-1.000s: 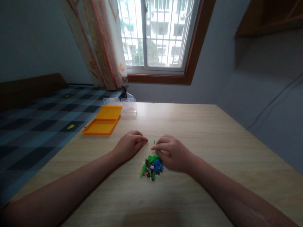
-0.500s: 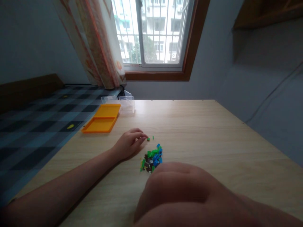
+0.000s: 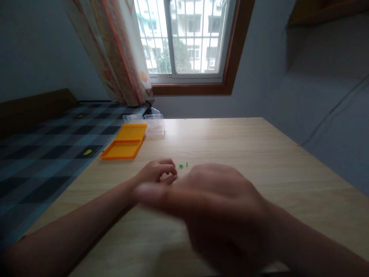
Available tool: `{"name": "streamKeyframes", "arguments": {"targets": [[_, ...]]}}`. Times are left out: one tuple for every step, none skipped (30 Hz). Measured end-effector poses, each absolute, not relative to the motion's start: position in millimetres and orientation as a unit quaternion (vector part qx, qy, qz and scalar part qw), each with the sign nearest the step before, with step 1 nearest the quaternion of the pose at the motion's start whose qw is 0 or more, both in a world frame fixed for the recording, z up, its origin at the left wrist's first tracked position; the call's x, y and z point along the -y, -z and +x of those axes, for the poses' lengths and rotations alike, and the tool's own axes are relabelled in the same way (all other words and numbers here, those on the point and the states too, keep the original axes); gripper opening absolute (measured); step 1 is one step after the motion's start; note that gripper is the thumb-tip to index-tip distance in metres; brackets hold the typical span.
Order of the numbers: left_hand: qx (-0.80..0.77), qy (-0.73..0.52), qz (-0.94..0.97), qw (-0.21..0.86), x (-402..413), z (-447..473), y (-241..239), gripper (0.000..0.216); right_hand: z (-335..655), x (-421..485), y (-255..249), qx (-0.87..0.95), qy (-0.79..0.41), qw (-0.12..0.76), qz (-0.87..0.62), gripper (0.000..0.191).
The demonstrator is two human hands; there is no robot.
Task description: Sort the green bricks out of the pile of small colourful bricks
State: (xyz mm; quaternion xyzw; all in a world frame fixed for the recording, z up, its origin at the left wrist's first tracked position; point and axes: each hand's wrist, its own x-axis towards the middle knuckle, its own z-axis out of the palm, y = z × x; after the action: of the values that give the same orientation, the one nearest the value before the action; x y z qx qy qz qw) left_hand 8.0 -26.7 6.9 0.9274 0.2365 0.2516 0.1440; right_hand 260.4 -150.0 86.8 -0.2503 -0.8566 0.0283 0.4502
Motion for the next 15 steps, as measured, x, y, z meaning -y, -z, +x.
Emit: {"name": "streamKeyframes", "arguments": {"targets": [[-0.223, -0.233, 0.937, 0.136, 30, 7, -11, 0.018, 256, 133, -77, 0.851, -0.036, 0.457, -0.255, 0.06], [-0.209, -0.208, 0.947, 0.127, 33, 6, -16, 0.018, 254, 116, -65, 0.841, -0.04, 0.478, -0.251, 0.057], [-0.197, -0.178, 0.957, 0.117, 35, 5, -20, 0.018, 253, 100, -51, 0.825, -0.04, 0.498, -0.263, 0.052], [-0.189, -0.148, 0.965, 0.105, 37, 4, -23, 0.018, 254, 86, -37, 0.812, -0.039, 0.513, -0.275, 0.047], [-0.183, -0.12, 0.971, 0.093, 38, 4, -26, 0.019, 255, 75, -23, 0.807, -0.043, 0.513, -0.289, 0.043], [-0.182, -0.099, 0.975, 0.082, 39, 3, -28, 0.02, 256, 68, -11, 0.806, -0.046, 0.51, -0.297, 0.04], [-0.182, -0.087, 0.976, 0.075, 40, 3, -29, 0.02, 258, 63, 0, 0.805, -0.051, 0.507, -0.302, 0.037], [-0.183, -0.081, 0.977, 0.071, 40, 3, -30, 0.021, 259, 61, 8, 0.806, -0.058, 0.502, -0.308, 0.035], [-0.183, -0.076, 0.978, 0.069, 40, 4, -30, 0.021, 260, 60, 13, 0.805, -0.066, 0.499, -0.315, 0.034], [-0.183, -0.072, 0.978, 0.069, 40, 4, -30, 0.021, 260, 61, 17, 0.801, -0.074, 0.497, -0.324, 0.034], [-0.183, -0.069, 0.978, 0.071, 41, 4, -30, 0.021, 260, 61, 18, 0.797, -0.081, 0.497, -0.335, 0.033], [-0.185, -0.064, 0.978, 0.072, 41, 5, -30, 0.021, 261, 61, 19, 0.791, -0.088, 0.497, -0.346, 0.032], [-0.187, -0.059, 0.978, 0.071, 41, 5, -30, 0.021, 261, 61, 19, 0.785, -0.093, 0.498, -0.355, 0.032], [-0.189, -0.056, 0.978, 0.069, 42, 5, -30, 0.021, 263, 60, 19, 0.78, -0.097, 0.5, -0.364, 0.031], [-0.19, -0.053, 0.978, 0.065, 42, 6, -30, 0.021, 264, 59, 19, 0.775, -0.101, 0.501, -0.372, 0.03]]}}
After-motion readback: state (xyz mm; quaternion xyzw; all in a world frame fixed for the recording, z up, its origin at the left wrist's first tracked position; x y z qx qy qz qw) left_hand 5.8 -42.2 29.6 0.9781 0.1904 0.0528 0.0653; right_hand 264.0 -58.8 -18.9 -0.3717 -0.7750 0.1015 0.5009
